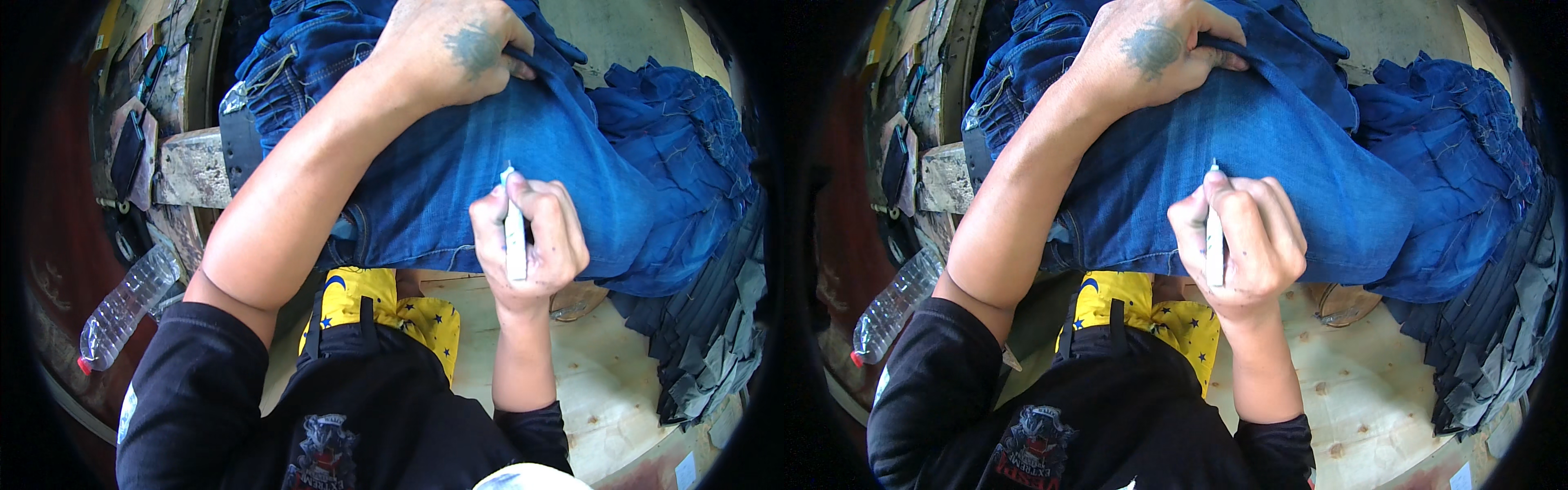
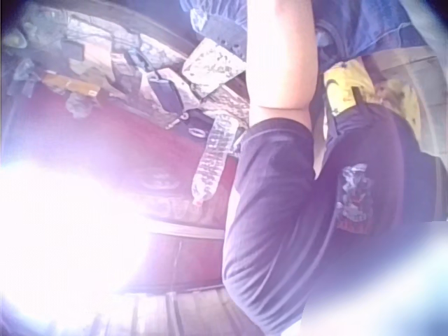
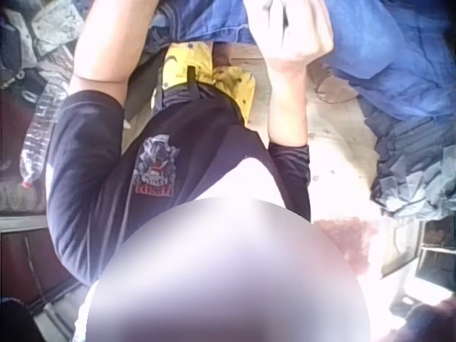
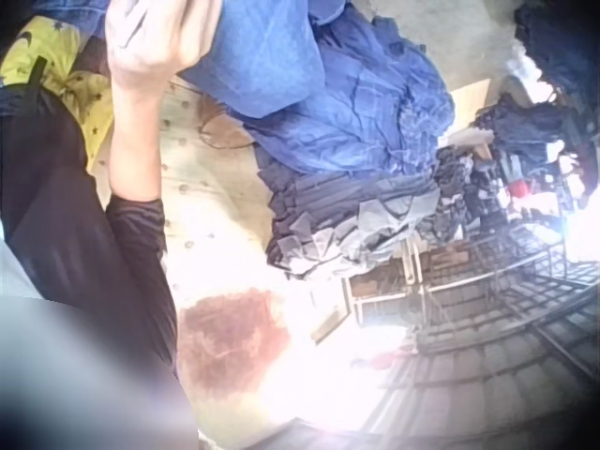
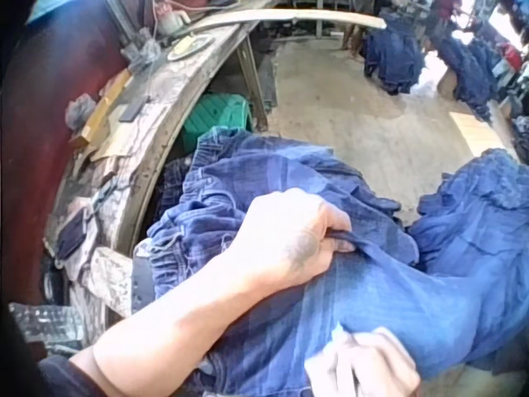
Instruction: The person repeatedly marks specific spots on multiple pairs of blue jeans using a white marker. They pick up each pair, mark a small area, and place it on a growing stack. The process is repeated for several pairs throughout the clip.
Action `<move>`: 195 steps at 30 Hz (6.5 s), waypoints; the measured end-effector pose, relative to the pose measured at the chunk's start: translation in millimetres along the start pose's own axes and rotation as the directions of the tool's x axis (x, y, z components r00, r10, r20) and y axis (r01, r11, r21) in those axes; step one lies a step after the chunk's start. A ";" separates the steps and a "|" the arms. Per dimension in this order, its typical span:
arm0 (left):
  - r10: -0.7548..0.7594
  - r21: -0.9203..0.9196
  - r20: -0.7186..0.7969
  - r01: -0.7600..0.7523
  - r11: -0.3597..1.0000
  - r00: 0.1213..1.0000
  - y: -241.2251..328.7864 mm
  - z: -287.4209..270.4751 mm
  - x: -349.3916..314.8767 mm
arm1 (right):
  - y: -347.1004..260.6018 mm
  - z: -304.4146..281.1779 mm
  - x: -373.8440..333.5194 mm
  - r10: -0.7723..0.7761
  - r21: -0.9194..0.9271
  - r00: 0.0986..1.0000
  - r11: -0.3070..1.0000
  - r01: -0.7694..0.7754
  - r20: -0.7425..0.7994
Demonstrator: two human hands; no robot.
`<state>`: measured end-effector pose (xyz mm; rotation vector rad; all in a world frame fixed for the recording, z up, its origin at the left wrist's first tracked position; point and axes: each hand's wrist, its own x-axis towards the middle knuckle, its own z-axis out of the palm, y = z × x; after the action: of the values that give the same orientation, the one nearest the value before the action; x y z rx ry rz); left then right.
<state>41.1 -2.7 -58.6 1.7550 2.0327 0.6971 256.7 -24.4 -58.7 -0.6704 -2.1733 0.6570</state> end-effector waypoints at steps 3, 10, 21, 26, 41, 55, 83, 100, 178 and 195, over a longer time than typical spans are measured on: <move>-0.059 -0.009 0.032 0.059 0.998 0.998 -1.5 1.4 1.8 | 3.2 8.5 9.0 0.005 -0.019 1.000 1.000 -0.005 -0.026; 0.007 -0.020 -0.024 -0.008 1.000 1.000 1.1 -5.1 -4.4 | 4.6 11.2 12.4 0.007 -0.024 1.000 1.000 -0.007 0.005; -0.025 -0.110 -0.001 0.024 0.994 1.000 2.0 -6.8 -2.2 | -22.3 -11.8 -19.8 0.047 0.045 0.999 0.998 -0.048 0.016; -0.019 -0.030 -0.031 0.018 0.999 0.999 -4.1 4.0 -0.1 | 0.0 2.1 -2.1 0.017 -0.030 0.999 0.999 -0.018 -0.039; 0.021 -0.059 -0.060 -0.025 0.998 0.998 7.0 -5.3 -6.3 | -12.8 -10.7 -14.9 0.031 0.041 1.000 0.999 -0.031 0.001; -0.014 -0.037 -0.017 0.013 0.999 1.000 -5.9 6.9 3.8 | -12.3 -12.8 -9.5 0.043 0.103 0.999 0.994 -0.045 0.022; -0.008 -0.060 -0.027 0.006 0.998 1.000 0.0 5.7 3.3 | 5.1 1.2 -15.9 0.039 0.002 0.998 0.999 -0.039 -0.055; 0.041 -0.057 -0.045 -0.044 0.997 0.998 -9.8 12.8 0.7 | 6.5 -0.7 -25.8 0.049 -0.002 0.998 0.999 -0.049 -0.038; -0.558 -0.779 0.136 0.437 0.451 0.819 162.8 35.4 -190.0 | 28.0 -118.1 -31.4 0.321 0.453 0.717 0.599 -0.660 0.619; -0.579 -0.888 0.201 0.396 0.232 0.790 165.7 32.2 -206.8 | 27.0 -118.0 -36.0 0.346 0.472 0.698 0.544 -0.694 0.628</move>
<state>226.0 -185.3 2.7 0.3437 1.5532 1.3947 375.9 0.4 -25.4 -0.8228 -1.8397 2.0485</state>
